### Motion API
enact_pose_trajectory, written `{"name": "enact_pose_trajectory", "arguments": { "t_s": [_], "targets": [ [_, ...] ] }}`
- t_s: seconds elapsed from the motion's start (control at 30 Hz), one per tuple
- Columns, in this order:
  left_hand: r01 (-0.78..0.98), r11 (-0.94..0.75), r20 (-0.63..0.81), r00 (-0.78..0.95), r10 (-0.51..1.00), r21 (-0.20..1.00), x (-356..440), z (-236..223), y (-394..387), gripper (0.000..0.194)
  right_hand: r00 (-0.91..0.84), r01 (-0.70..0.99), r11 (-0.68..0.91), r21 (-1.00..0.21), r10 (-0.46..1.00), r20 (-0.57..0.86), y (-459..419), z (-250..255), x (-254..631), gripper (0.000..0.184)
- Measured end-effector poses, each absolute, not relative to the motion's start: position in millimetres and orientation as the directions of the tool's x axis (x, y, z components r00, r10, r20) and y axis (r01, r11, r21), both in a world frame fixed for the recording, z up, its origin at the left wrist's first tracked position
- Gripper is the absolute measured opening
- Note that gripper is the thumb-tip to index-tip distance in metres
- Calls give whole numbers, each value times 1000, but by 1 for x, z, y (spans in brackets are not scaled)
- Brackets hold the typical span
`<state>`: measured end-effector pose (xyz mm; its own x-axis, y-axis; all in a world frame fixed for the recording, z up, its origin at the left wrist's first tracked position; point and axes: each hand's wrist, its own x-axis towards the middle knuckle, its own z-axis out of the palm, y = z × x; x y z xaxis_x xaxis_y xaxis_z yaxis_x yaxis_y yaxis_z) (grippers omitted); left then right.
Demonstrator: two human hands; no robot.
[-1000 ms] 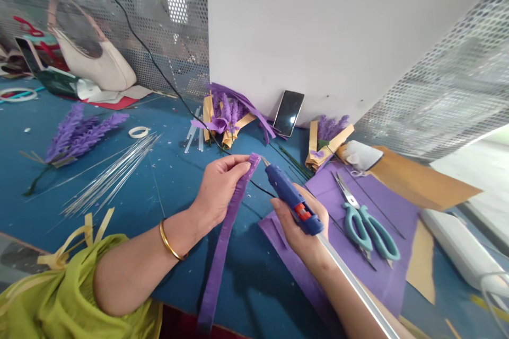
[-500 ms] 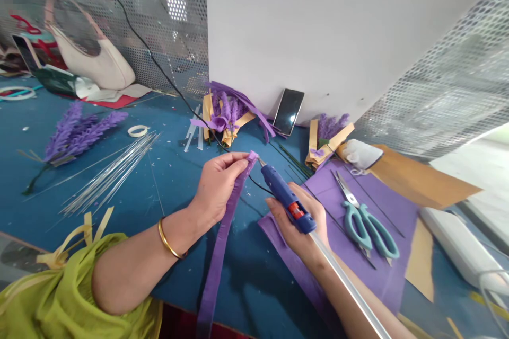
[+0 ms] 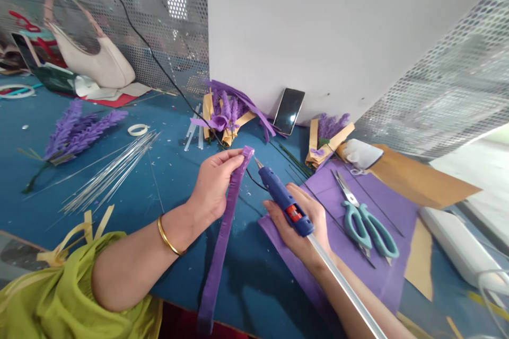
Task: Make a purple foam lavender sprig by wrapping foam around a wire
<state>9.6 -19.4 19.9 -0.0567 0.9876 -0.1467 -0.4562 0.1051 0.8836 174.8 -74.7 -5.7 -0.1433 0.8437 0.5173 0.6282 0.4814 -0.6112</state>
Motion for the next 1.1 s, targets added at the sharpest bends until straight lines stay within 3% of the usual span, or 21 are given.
{"name": "enact_pose_trajectory", "arguments": {
  "t_s": [0.9,1.0,1.1],
  "targets": [
    [-503,142,-177,-22,984,852,8,24,-17,18,-233,603,483,-635,868,439,-77,-4,172,38],
    [-511,151,-199,-42,979,846,5,26,-16,17,-157,534,400,-745,913,377,-77,-6,171,38],
    [-524,117,-203,-110,973,844,2,30,-14,12,16,281,121,-952,991,131,-72,-11,170,37]
  ]
}}
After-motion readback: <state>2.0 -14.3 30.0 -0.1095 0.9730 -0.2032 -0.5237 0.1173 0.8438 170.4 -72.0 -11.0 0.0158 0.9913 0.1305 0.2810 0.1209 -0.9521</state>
